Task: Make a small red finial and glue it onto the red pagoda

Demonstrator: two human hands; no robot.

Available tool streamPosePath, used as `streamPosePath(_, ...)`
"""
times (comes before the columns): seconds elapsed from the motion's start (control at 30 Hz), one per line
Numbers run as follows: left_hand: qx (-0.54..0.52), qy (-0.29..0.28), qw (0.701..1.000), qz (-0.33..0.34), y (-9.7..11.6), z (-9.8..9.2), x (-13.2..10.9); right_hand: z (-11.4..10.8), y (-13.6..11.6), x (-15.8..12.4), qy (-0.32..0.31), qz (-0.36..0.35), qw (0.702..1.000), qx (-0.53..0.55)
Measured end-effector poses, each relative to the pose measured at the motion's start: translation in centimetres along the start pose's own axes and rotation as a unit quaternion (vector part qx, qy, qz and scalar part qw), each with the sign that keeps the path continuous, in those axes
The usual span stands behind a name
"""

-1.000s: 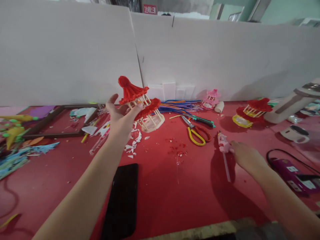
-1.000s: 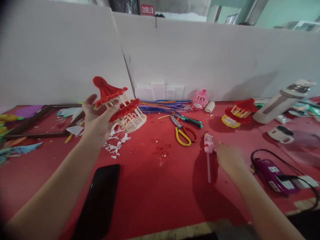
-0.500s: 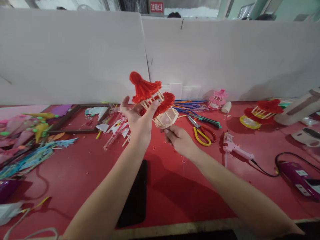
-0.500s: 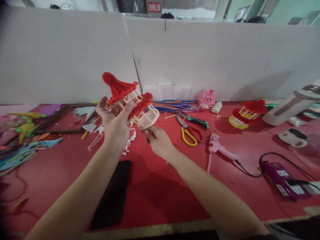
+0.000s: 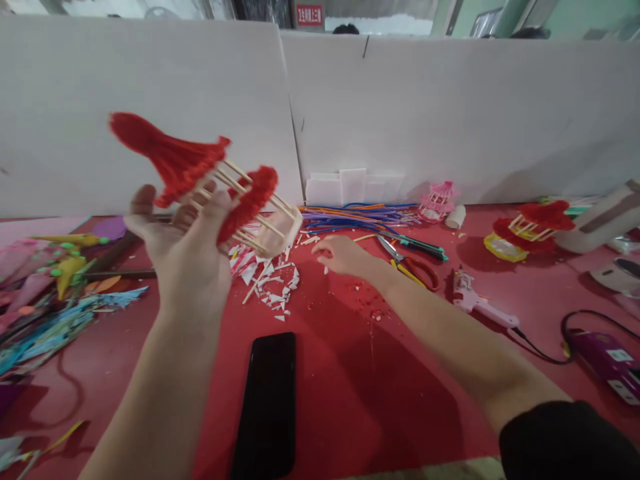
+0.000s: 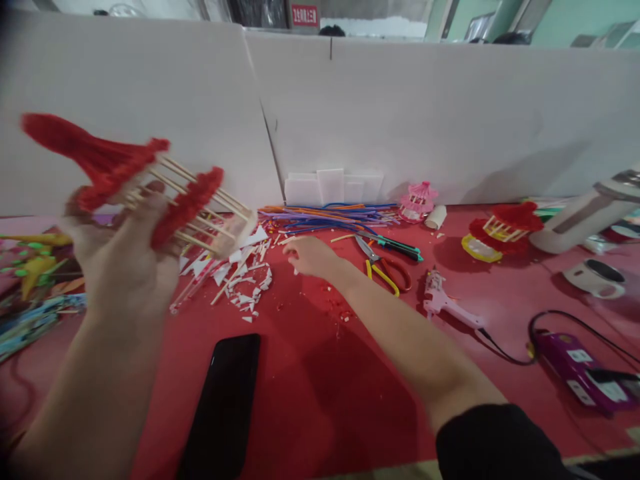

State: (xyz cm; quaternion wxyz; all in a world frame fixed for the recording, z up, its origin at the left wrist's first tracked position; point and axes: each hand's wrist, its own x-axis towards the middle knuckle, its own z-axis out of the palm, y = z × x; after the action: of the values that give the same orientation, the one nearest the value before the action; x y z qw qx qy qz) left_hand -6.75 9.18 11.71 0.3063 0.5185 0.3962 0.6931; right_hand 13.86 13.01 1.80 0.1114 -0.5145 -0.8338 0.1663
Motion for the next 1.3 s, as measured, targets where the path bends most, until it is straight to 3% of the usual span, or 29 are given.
streamPosePath(0.13,-0.081,0.037,0.992,-0.085,-1.9,0.5,-2.7,-0.9,-0.1,5.2,-0.011,0.006,0.998,-0.059)
streamPosePath(0.23,-0.098,0.001,0.986,-0.133,-3.2,0.0,-4.0,-0.6,0.2,8.3,-0.029,-0.006,0.995,-0.098)
streamPosePath(0.47,-0.115,0.020,0.975,-0.187,-5.3,-1.7,-4.4,0.7,1.2,11.7,-0.047,-0.095,0.983,-0.148)
streamPosePath(0.57,-0.105,-0.026,0.969,-0.222,-6.1,-1.3,-5.1,1.0,1.4,12.1,-0.052,-0.114,0.983,-0.138)
streamPosePath(0.67,-0.081,-0.122,0.960,-0.237,-6.4,-0.6,-6.3,0.7,1.7,11.7,-0.033,-0.120,0.987,-0.105)
streamPosePath(0.77,-0.003,-0.186,0.966,-0.180,-6.1,0.0,-7.3,-0.5,2.4,10.1,0.021,-0.106,0.993,-0.053)
streamPosePath(0.9,0.104,-0.199,0.969,-0.099,-4.8,0.5,-7.8,-3.4,3.5,5.9,0.129,-0.077,0.988,0.037)
streamPosePath(1.03,0.259,-0.215,0.941,-0.037,-2.4,1.1,-7.4,-6.6,3.3,-0.1,0.235,-0.054,0.964,0.112)
streamPosePath(1.07,0.304,-0.197,0.932,-0.019,-1.7,1.4,-7.3,-7.3,2.8,-1.7,0.262,-0.050,0.954,0.136)
streamPosePath(1.17,0.366,-0.196,0.908,0.047,0.1,2.5,-6.9,-8.5,0.1,-6.4,0.345,-0.066,0.888,0.299)
streamPosePath(1.3,0.392,-0.174,0.894,0.128,1.8,4.0,-7.1,-8.4,-4.2,-11.2,0.404,-0.060,0.869,0.279)
